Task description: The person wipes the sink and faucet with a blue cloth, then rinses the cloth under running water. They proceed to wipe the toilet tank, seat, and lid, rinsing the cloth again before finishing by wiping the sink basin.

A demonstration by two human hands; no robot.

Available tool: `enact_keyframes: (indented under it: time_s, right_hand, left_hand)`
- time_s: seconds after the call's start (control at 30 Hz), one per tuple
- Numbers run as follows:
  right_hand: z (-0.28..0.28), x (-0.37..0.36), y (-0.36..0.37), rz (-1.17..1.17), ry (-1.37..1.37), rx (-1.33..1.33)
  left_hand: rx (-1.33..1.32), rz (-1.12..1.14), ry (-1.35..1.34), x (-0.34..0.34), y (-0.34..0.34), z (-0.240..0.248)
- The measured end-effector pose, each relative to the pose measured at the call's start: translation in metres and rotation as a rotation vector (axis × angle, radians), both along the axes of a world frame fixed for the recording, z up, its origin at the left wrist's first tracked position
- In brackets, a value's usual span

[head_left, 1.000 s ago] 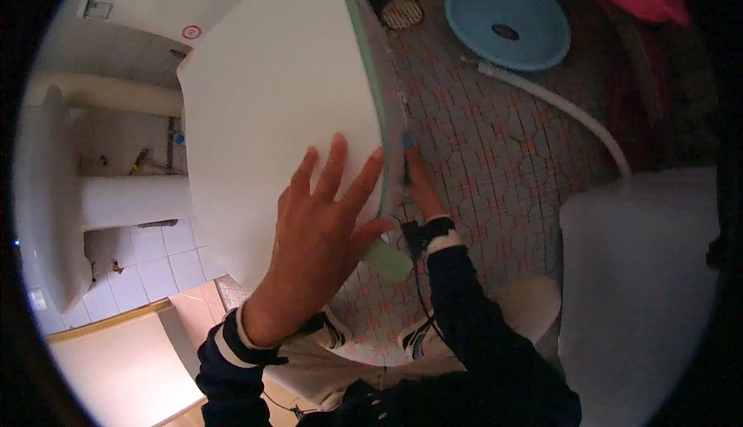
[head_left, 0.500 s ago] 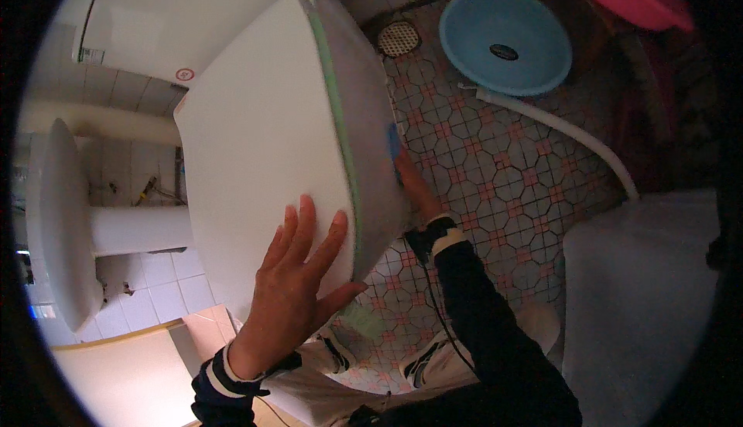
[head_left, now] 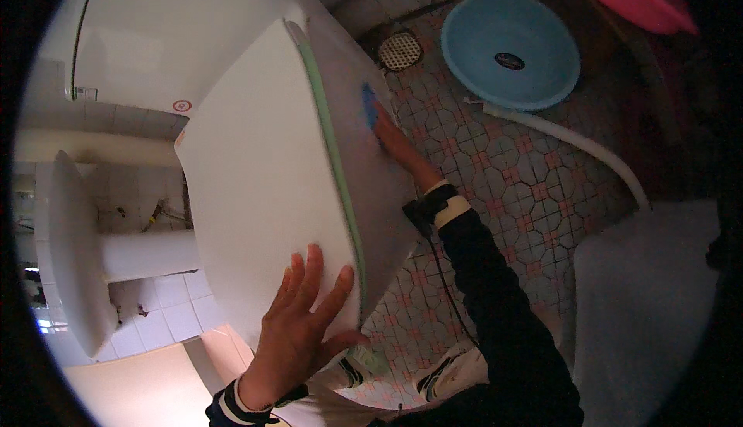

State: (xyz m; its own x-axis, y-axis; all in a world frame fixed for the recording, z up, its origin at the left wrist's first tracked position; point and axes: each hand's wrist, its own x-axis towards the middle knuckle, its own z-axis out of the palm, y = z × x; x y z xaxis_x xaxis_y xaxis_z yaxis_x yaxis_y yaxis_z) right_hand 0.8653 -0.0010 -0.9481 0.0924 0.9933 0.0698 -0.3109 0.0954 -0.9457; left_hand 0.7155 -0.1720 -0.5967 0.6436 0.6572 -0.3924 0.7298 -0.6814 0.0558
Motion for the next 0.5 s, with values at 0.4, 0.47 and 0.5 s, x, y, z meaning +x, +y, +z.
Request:
enact_keyframes:
  time_s: [0.4,0.47,0.5]
  right_hand:
    - [0.077,0.033,0.082,-0.054,-0.227,0.375]
    - [0.061,0.034,0.09,-0.081,-0.195,0.321]
    - [0.042,0.033,0.089,-0.088,-0.131,0.262]
  left_hand:
    - [-0.092,0.005,0.034,0.01,0.012,0.001]
    - [-0.096,0.012,0.033,0.01,0.013,0.001]
    - [-0.089,0.015,0.032,0.01,0.013,0.001]
